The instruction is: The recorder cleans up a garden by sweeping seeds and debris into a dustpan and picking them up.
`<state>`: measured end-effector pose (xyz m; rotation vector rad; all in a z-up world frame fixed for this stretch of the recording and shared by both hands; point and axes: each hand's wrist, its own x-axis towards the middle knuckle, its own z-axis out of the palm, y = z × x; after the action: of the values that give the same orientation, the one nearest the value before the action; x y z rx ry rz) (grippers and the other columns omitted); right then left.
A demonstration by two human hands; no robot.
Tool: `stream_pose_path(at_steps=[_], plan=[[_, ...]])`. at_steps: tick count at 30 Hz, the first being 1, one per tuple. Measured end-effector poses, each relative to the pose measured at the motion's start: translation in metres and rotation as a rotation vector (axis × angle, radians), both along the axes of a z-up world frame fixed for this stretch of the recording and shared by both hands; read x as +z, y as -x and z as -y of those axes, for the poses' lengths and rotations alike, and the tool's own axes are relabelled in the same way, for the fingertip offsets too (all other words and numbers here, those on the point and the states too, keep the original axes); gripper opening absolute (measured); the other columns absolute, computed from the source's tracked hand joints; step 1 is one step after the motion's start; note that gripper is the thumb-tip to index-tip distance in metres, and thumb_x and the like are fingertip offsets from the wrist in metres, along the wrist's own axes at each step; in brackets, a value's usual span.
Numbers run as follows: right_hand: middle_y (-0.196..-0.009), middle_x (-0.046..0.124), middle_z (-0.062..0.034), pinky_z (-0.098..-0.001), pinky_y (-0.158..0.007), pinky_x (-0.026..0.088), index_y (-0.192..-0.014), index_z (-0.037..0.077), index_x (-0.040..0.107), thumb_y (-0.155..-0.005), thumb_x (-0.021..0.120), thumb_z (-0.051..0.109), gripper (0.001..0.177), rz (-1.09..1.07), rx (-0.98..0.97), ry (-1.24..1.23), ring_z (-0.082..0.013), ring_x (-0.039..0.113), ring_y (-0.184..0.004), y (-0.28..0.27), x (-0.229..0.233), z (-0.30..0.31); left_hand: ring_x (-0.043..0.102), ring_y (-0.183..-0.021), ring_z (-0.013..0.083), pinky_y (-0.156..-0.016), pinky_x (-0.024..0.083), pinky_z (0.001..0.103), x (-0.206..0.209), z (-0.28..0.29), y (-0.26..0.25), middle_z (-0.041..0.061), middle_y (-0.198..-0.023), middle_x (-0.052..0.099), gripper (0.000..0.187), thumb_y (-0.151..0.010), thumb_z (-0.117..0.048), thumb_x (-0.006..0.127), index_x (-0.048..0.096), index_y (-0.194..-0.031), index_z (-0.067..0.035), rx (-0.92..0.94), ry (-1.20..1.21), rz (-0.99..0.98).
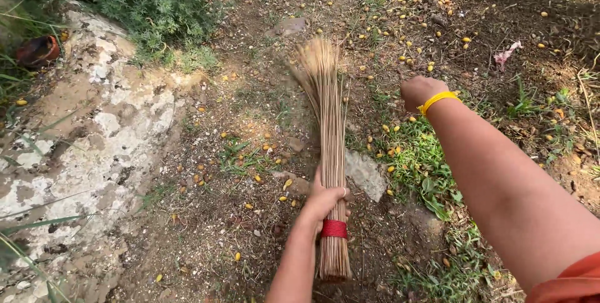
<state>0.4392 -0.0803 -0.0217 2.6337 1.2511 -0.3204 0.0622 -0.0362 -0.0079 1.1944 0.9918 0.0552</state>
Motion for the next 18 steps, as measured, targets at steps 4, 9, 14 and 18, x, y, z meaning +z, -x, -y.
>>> stream_pose_path(at_steps=[4, 9, 14, 18], plan=[[-0.117, 0.074, -0.0175, -0.0483, -0.088, 0.061, -0.113, 0.008, 0.075, -0.086, 0.066, 0.014, 0.029, 0.043, -0.093, -0.118, -0.0350, 0.073, -0.103, 0.042, 0.050, 0.003, 0.067, -0.066, 0.0234, -0.053, 0.060, 0.037, -0.005, -0.007, 0.023, 0.017, -0.101, 0.070, 0.110, -0.074, 0.007, 0.067, 0.015, -0.164, -0.027, 0.000, -0.146, 0.105], [-0.103, 0.060, -0.0194, -0.0529, -0.074, 0.053, -0.127, 0.010, 0.050, -0.107, 0.051, 0.025, 0.025, 0.293, 0.121, -1.178, -0.0397, 0.064, -0.093, 0.082, 0.093, -0.001, 0.074, -0.066, 0.0165, -0.069, 0.065, 0.036, -0.022, 0.011, 0.044, 0.012, -0.103, 0.076, 0.115, -0.078, -0.017, 0.077, 0.002, -0.161, -0.043, -0.260, -0.711, -0.078], [-0.115, 0.046, -0.0180, -0.0486, -0.084, 0.052, -0.130, 0.012, 0.044, -0.114, 0.051, 0.036, 0.030, 0.260, -0.245, -1.493, -0.0343, 0.059, -0.102, 0.073, 0.110, -0.018, 0.069, -0.065, 0.0216, -0.066, 0.064, 0.040, 0.008, 0.056, 0.048, 0.018, -0.106, 0.043, 0.075, -0.102, -0.057, 0.052, 0.006, -0.161, -0.056, -0.950, -0.910, -0.374], [-0.114, 0.045, -0.0179, -0.0503, -0.082, 0.052, -0.132, 0.011, 0.039, -0.113, 0.051, 0.038, 0.035, 0.282, -0.190, -1.472, -0.0357, 0.059, -0.098, 0.063, 0.087, -0.022, 0.070, -0.076, 0.0282, -0.074, 0.061, 0.045, -0.043, 0.040, 0.038, 0.017, -0.092, 0.075, 0.061, -0.106, -0.061, 0.045, 0.012, -0.158, -0.062, -0.998, -1.143, -0.515]])
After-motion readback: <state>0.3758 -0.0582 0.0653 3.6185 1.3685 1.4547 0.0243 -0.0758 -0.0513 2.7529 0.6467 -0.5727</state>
